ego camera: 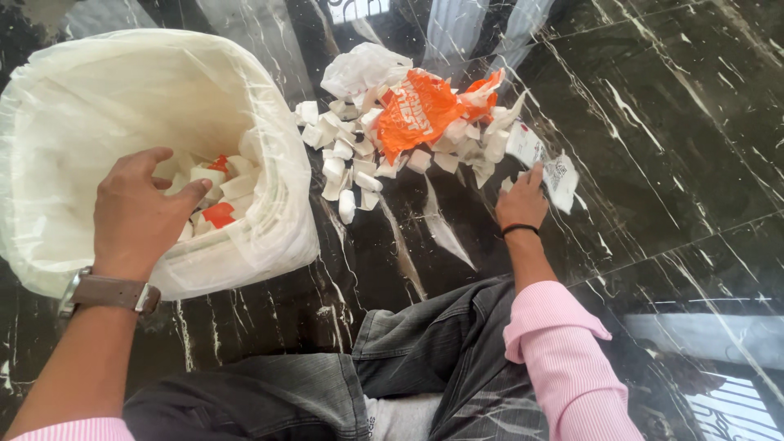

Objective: The person sits on a dark marble floor and repeatedly picks up small white plastic pieces and orange fragments from a pile, placing them into a white plastic bag. The person handles the items one at a time, occasionally adjusting the bag opening.

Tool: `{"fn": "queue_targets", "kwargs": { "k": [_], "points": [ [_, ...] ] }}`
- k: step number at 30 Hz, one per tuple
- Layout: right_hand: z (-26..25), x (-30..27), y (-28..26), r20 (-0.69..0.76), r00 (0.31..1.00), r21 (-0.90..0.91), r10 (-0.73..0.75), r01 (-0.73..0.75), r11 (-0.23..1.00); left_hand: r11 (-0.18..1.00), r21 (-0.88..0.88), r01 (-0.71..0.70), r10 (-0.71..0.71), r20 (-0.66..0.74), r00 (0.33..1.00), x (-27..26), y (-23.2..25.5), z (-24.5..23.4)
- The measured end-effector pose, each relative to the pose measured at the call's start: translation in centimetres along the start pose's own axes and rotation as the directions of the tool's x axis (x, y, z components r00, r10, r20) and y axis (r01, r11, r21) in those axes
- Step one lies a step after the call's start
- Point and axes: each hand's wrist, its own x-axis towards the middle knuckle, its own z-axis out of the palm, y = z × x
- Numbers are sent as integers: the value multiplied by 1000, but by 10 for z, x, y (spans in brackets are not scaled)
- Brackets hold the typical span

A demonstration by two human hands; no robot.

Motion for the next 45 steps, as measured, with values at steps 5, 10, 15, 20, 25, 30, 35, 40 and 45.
{"fn": "queue_targets", "kwargs": {
  "k": [5,10,15,20,25,30,35,40,45],
  "points": [
    [-52,-21,-37,-405,895,15,-190,214,977,1000,-7,-10,9,-13,1000,0,2,0],
    [-83,-45,-77,-601,699,-10,-388,479,878,1000,-20,1,-2,-52,999,0,6,0],
    [-70,-60,-96,-413,889,594,-196,426,683,999,-41,9,-11,-62,998,1,10,-1],
    [-49,-61,-107,-450,845,626,-290,530,572,999,-37,24,-26,-56,998,2,13,-2],
    [-37,-59,-99,-211,935,739,-284,343,579,999,-52,12,-15,-61,998,1,13,-3],
    [-35,-61,-98,-210,929,720,-306,359,594,999,-47,5,-8,-61,998,1,14,-3],
    [-53,-60,-109,-219,918,744,-330,376,552,999,-47,25,-27,-54,998,1,14,-3],
    [-52,-60,-110,-224,909,713,-351,398,577,999,-48,18,-21,-49,999,1,15,-4],
    [-34,-57,-104,-291,862,638,-416,498,587,999,-45,26,-28,-49,998,2,16,-4]
  ]
}}
